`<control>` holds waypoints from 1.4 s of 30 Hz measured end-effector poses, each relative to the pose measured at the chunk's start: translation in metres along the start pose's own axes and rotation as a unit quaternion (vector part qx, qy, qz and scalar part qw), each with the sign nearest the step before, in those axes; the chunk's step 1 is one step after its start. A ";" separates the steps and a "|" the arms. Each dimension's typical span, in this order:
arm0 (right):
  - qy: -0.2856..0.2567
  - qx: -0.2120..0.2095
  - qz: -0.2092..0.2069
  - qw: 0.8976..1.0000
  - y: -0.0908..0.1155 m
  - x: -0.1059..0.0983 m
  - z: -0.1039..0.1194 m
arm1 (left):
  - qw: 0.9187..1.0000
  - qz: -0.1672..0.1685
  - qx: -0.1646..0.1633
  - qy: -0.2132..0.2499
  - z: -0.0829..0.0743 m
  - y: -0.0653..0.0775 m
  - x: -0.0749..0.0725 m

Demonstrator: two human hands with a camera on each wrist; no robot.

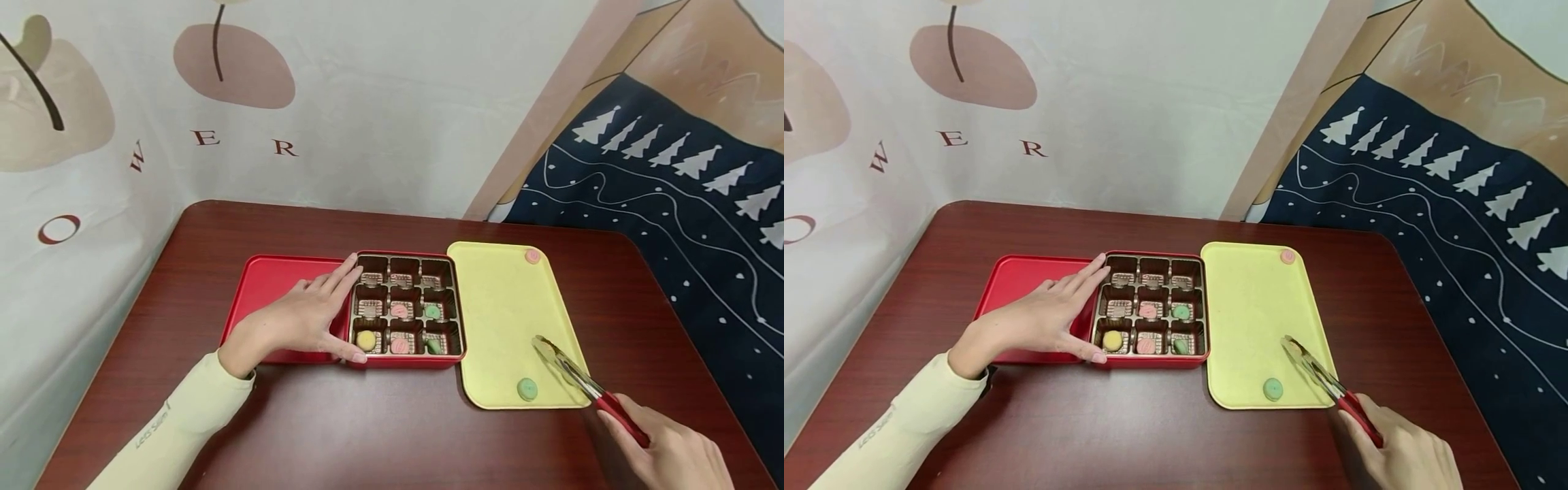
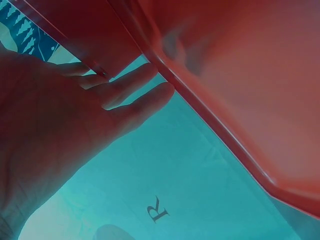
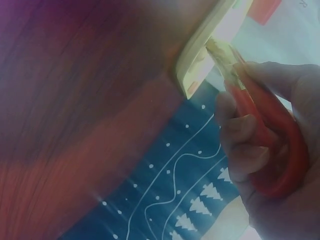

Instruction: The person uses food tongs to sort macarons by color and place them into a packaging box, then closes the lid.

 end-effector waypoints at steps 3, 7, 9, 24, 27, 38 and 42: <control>-0.007 -0.006 -0.004 1.000 -0.003 0.002 0.001 | 1.000 0.000 -0.002 0.000 0.000 0.001 -0.001; -0.017 -0.015 -0.001 1.000 -0.006 0.005 0.002 | 1.000 0.000 -0.003 0.001 -0.001 0.002 -0.002; -0.022 -0.018 0.003 1.000 -0.007 0.007 0.002 | 1.000 -0.001 -0.003 0.001 -0.001 0.002 -0.003; -0.055 0.020 0.049 0.997 -0.028 0.019 0.011 | 1.000 -0.006 -0.002 -0.007 -0.002 0.003 -0.002; -0.069 0.004 0.032 0.997 -0.034 0.019 0.013 | 1.000 -0.006 -0.004 -0.010 -0.003 0.002 -0.003; -0.091 -0.053 -0.015 0.994 -0.064 0.019 0.023 | 1.000 -0.006 -0.008 -0.010 -0.003 0.002 -0.004; -0.101 -0.067 -0.024 0.992 -0.076 0.016 0.027 | 1.000 -0.003 -0.011 -0.008 -0.002 0.002 -0.004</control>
Point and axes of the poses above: each hand's wrist, its own y-axis away from the middle knuckle, its own x-axis out of the palm, z = x × y, the point moved 2 cm from there along -y, towards the middle knuckle
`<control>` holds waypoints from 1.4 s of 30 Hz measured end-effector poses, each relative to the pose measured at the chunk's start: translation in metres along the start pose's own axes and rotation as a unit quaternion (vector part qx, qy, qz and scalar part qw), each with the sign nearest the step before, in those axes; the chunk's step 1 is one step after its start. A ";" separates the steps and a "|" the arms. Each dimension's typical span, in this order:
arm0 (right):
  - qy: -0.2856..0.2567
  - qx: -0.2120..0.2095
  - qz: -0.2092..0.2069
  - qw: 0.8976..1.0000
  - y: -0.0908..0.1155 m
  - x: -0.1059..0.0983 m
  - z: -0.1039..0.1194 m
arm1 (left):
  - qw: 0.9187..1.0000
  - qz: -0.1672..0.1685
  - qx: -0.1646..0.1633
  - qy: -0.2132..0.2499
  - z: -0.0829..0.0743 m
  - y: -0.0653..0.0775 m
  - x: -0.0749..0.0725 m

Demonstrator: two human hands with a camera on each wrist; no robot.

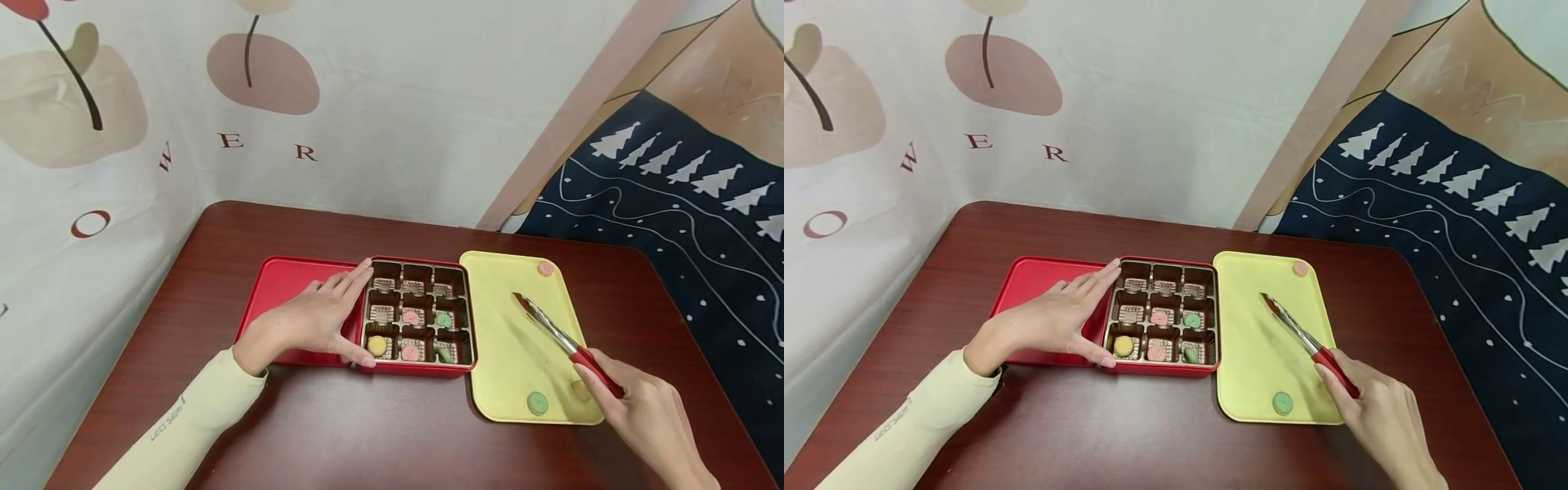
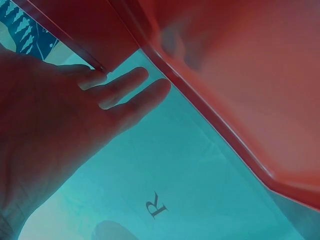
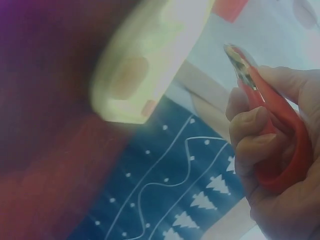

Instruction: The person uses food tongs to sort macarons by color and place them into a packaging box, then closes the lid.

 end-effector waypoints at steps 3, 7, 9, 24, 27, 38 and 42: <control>-0.008 -0.019 -0.007 1.000 -0.010 0.001 0.002 | 1.000 0.000 0.000 0.001 0.001 0.001 -0.001; -0.024 -0.029 -0.005 0.999 -0.022 0.005 0.008 | 1.000 -0.001 0.002 0.002 0.001 0.001 -0.001; -0.031 -0.029 -0.002 0.999 -0.028 0.007 0.011 | 1.000 -0.003 0.002 0.002 0.002 0.002 -0.001; -0.067 -0.083 0.005 0.994 -0.070 0.028 0.044 | 1.000 -0.006 -0.003 -0.003 0.002 0.001 -0.001; -0.079 -0.102 0.004 0.992 -0.076 0.034 0.051 | 1.000 -0.003 -0.002 0.000 0.002 0.000 0.000; -0.106 -0.131 0.026 0.985 -0.094 0.052 0.082 | 1.000 -0.002 0.010 0.013 0.004 -0.001 -0.001; -0.104 -0.148 0.038 0.983 -0.097 0.061 0.094 | 1.000 0.003 0.006 0.018 0.004 0.000 -0.001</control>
Point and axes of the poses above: each hand's wrist, its own y-axis away from the middle knuckle, its own x-axis out of the palm, z = x × y, the point moved 2 cm from there along -y, towards the middle knuckle
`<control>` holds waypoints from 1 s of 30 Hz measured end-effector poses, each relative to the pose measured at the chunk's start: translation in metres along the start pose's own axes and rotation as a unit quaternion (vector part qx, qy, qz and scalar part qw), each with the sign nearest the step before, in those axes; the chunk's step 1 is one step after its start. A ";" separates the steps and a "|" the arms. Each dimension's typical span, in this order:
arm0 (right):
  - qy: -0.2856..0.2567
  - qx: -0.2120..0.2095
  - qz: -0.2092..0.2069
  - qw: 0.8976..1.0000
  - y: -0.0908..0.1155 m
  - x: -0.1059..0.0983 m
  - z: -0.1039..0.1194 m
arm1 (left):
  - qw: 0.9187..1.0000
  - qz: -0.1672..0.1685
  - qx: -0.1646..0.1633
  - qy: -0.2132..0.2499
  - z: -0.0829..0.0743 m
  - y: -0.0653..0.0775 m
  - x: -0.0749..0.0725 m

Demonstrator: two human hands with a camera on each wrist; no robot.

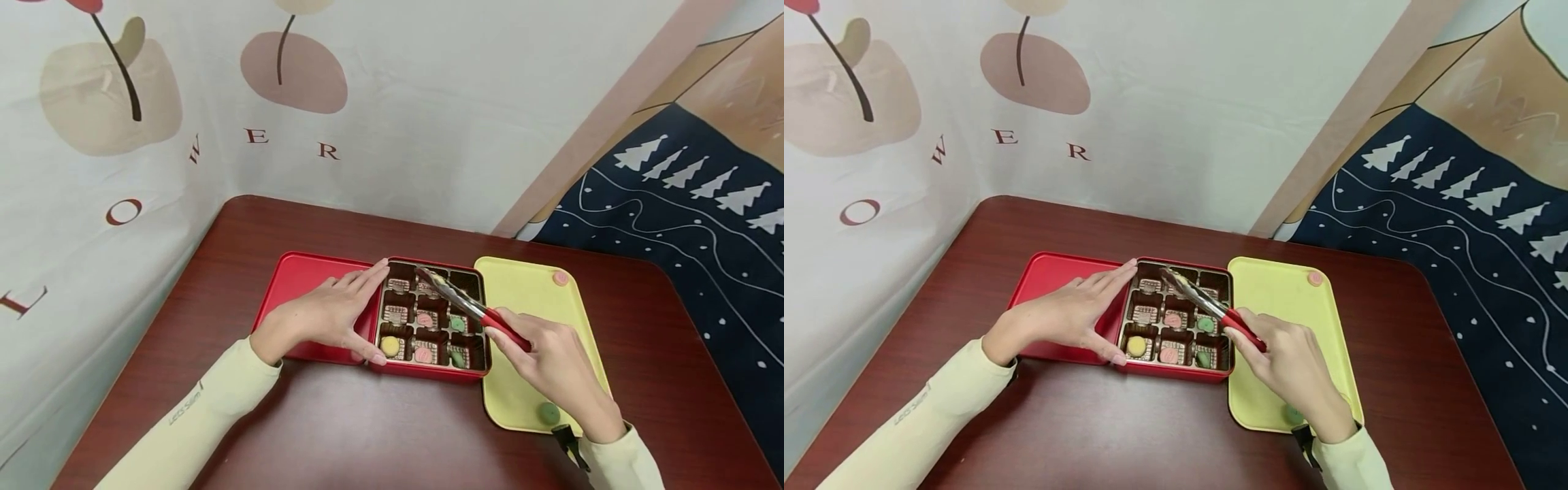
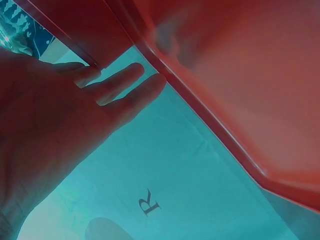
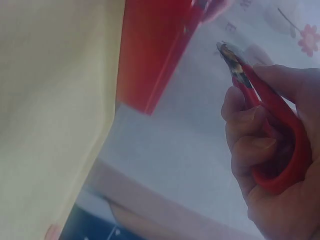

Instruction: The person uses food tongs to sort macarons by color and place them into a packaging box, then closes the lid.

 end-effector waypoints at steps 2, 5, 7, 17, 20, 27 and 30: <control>0.000 -0.003 0.008 1.000 -0.002 0.005 0.002 | 1.000 0.001 0.001 0.003 0.000 0.000 0.000; -0.003 -0.003 0.014 1.000 -0.006 0.010 0.005 | 1.000 0.002 -0.001 0.008 0.000 0.000 0.000; -0.007 -0.006 0.014 1.000 -0.008 0.012 0.006 | 1.000 0.002 0.000 0.010 0.000 0.001 0.000; -0.028 -0.020 0.024 0.999 -0.009 0.023 0.012 | 1.000 0.007 -0.004 0.028 0.003 0.001 -0.001; -0.027 -0.020 0.031 0.999 -0.007 0.026 0.012 | 1.000 0.006 -0.003 0.030 0.003 0.001 -0.001; -0.024 -0.016 0.041 0.999 -0.005 0.030 0.013 | 1.000 0.003 -0.002 0.025 0.003 0.001 -0.002; -0.024 -0.016 0.043 0.999 -0.004 0.032 0.012 | 1.000 0.002 0.001 0.023 0.003 0.001 -0.002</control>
Point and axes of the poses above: each hand's wrist, its own y-axis away from the middle knuckle, its own x-axis out of the palm, z = x × y, the point moved 2 cm from there along -y, towards the middle knuckle
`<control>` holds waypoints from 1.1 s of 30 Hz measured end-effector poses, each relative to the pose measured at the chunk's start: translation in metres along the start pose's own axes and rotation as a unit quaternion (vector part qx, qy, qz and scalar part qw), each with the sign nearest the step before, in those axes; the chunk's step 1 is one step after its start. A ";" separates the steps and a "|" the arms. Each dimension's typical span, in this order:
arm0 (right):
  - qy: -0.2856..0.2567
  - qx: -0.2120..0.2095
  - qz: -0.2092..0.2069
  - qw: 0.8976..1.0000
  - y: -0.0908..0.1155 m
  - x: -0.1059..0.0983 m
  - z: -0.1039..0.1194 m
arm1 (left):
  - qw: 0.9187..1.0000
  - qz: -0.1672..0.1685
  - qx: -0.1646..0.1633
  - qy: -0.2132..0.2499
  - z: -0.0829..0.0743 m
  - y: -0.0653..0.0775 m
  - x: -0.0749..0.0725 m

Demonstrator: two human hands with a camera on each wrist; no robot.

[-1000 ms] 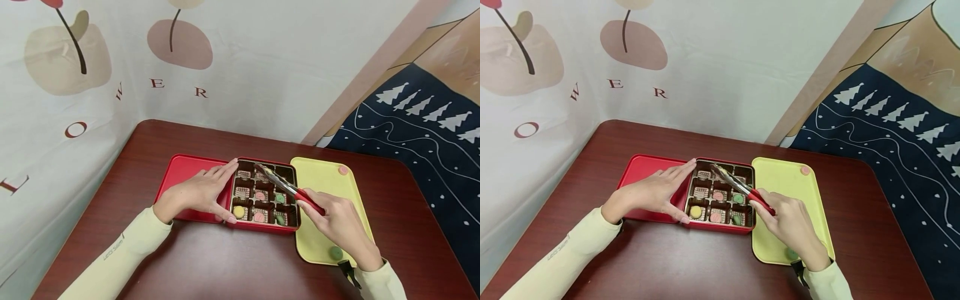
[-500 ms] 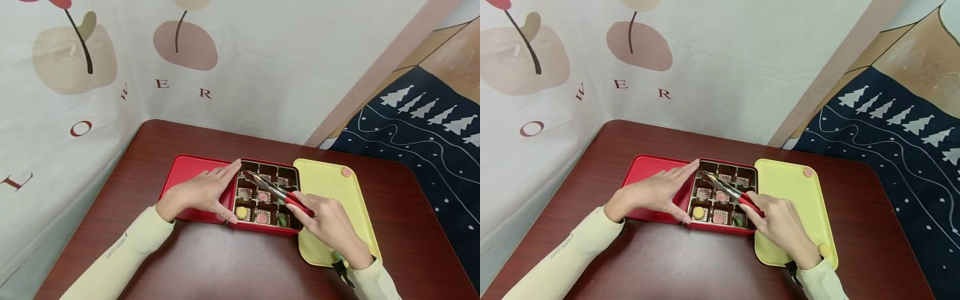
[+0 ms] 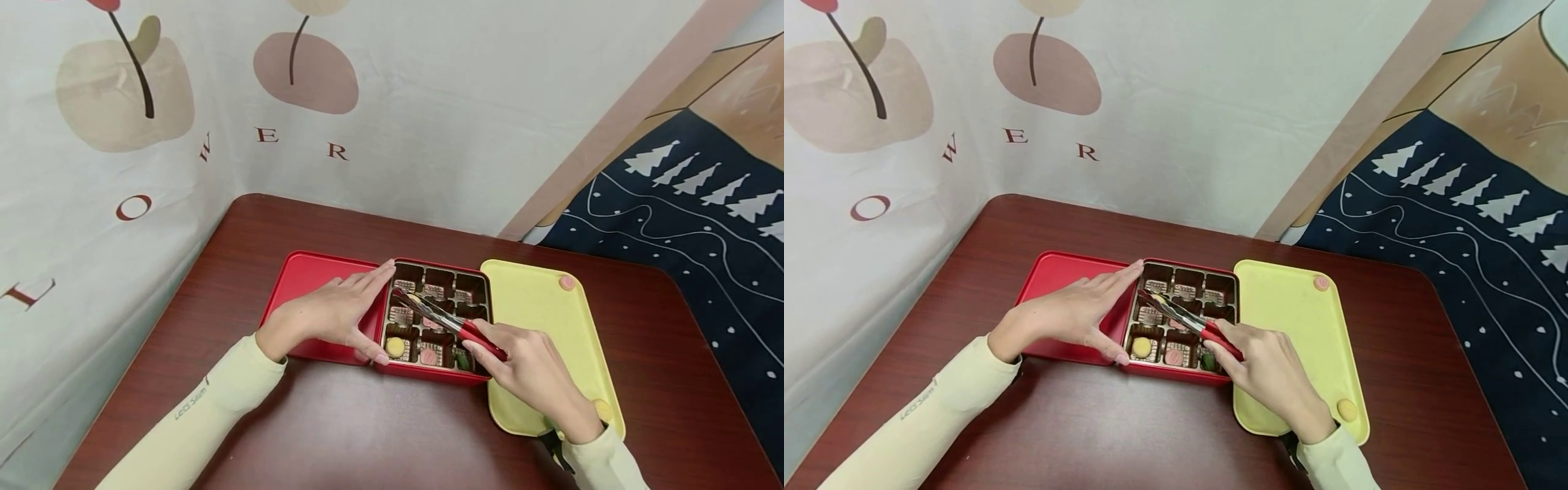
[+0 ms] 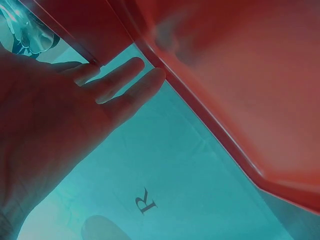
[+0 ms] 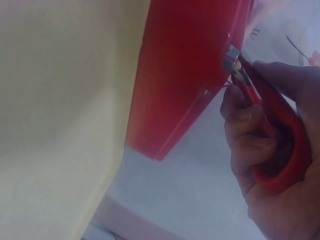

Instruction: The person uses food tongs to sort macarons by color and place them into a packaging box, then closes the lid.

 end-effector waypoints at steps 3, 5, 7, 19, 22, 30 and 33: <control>0.001 -0.001 0.005 1.000 0.002 0.001 0.000 | 1.000 0.002 0.002 0.000 -0.001 -0.001 0.000; 0.004 -0.002 0.007 1.000 0.003 0.001 0.000 | 1.000 0.004 0.001 0.001 -0.001 -0.002 0.000; 0.007 -0.002 0.008 1.000 0.003 0.002 0.000 | 1.000 0.006 0.001 0.002 -0.001 -0.002 0.000; 0.029 -0.002 0.012 1.000 0.006 0.002 -0.002 | 1.000 0.011 0.001 0.002 -0.004 -0.005 0.000; 0.033 -0.003 0.014 0.999 0.007 0.002 -0.002 | 1.000 0.013 0.002 0.003 -0.003 -0.006 0.001; 0.039 -0.015 -0.004 0.999 0.015 -0.006 0.000 | 1.000 0.015 -0.005 0.001 -0.004 -0.005 0.001; 0.046 -0.016 -0.008 0.999 0.018 -0.014 -0.003 | 1.000 0.015 -0.013 0.000 -0.001 -0.001 -0.001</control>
Point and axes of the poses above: each hand's wrist, its own y-axis away from the middle knuckle, its own x-axis out of the palm, z = x × y, the point moved 2 cm from there along -y, towards the middle knuckle
